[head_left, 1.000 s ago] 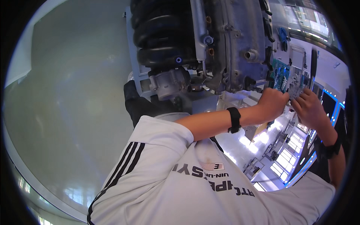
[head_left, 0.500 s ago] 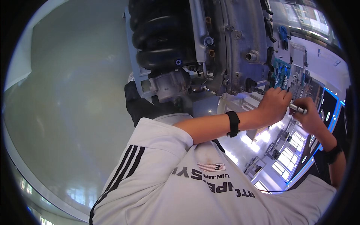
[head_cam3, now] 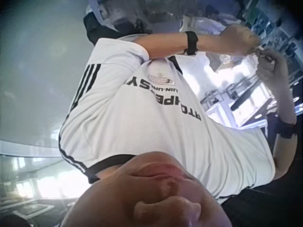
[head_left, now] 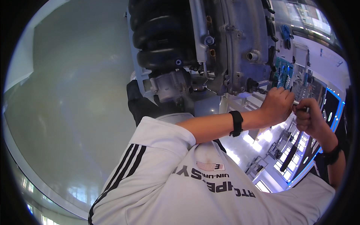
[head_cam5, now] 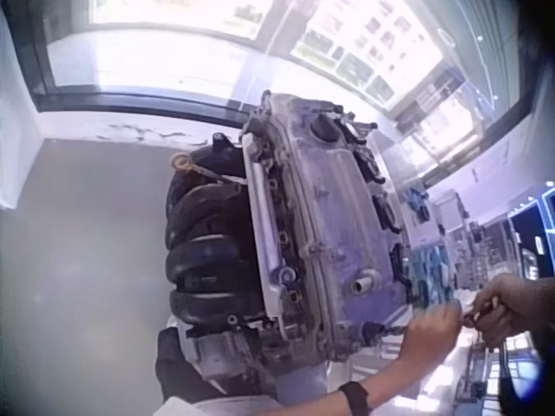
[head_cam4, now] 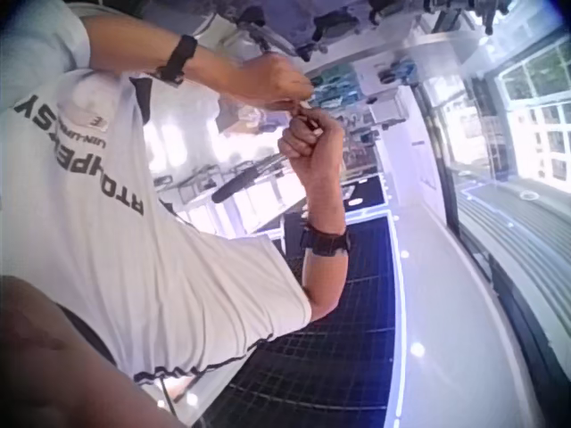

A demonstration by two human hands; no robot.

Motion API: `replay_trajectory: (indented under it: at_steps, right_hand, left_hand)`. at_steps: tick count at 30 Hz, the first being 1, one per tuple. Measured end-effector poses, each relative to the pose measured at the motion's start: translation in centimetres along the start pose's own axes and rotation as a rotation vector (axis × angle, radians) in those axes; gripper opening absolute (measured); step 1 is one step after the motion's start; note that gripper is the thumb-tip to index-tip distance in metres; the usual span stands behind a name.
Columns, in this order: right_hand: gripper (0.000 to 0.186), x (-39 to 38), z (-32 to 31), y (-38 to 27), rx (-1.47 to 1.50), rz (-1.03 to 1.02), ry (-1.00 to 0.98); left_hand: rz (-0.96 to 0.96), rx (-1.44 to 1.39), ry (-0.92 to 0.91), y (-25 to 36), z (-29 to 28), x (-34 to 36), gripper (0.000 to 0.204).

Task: Use a ratchet and socket to tighten or loosen bolts on a vehicle engine component.

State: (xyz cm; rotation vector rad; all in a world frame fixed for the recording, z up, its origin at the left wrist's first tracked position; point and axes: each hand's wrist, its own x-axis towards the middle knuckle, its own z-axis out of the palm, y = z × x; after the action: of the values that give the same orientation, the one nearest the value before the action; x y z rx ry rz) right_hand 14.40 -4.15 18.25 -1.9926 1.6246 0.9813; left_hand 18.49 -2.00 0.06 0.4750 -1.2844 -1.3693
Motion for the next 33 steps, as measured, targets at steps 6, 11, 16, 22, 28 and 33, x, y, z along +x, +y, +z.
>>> replay_trajectory:
  at_steps: [6,11,16,22,28,33]
  right_hand:
    - [0.017,1.9,0.3,2.0,-0.099,-0.17,0.088]
    - [0.015,2.0,0.0,0.7,0.117,-0.09,0.113]
    - [0.012,1.2,0.1,0.2,0.137,0.03,-0.03]
    - [0.011,0.7,1.2,1.7,-0.347,-0.267,-0.077]
    - [0.011,1.8,-0.1,0.4,0.159,-0.043,-0.095]
    - [0.014,1.5,-0.5,0.6,-0.187,-0.03,-0.343]
  left_hand:
    - [-0.086,0.085,-0.416,-1.8,-1.4,1.0,0.019]
    - [-0.055,0.049,-0.155,-0.6,-0.9,0.1,0.014]
    - [-0.091,0.089,-0.189,-1.2,-0.5,0.2,0.012]
    - [-0.074,0.17,-0.605,-0.8,-1.1,0.6,0.014]
    - [-0.016,0.074,-0.21,-2.1,-0.2,-0.4,0.017]
    - [-0.036,0.131,-0.647,-1.7,-1.7,1.4,0.008]
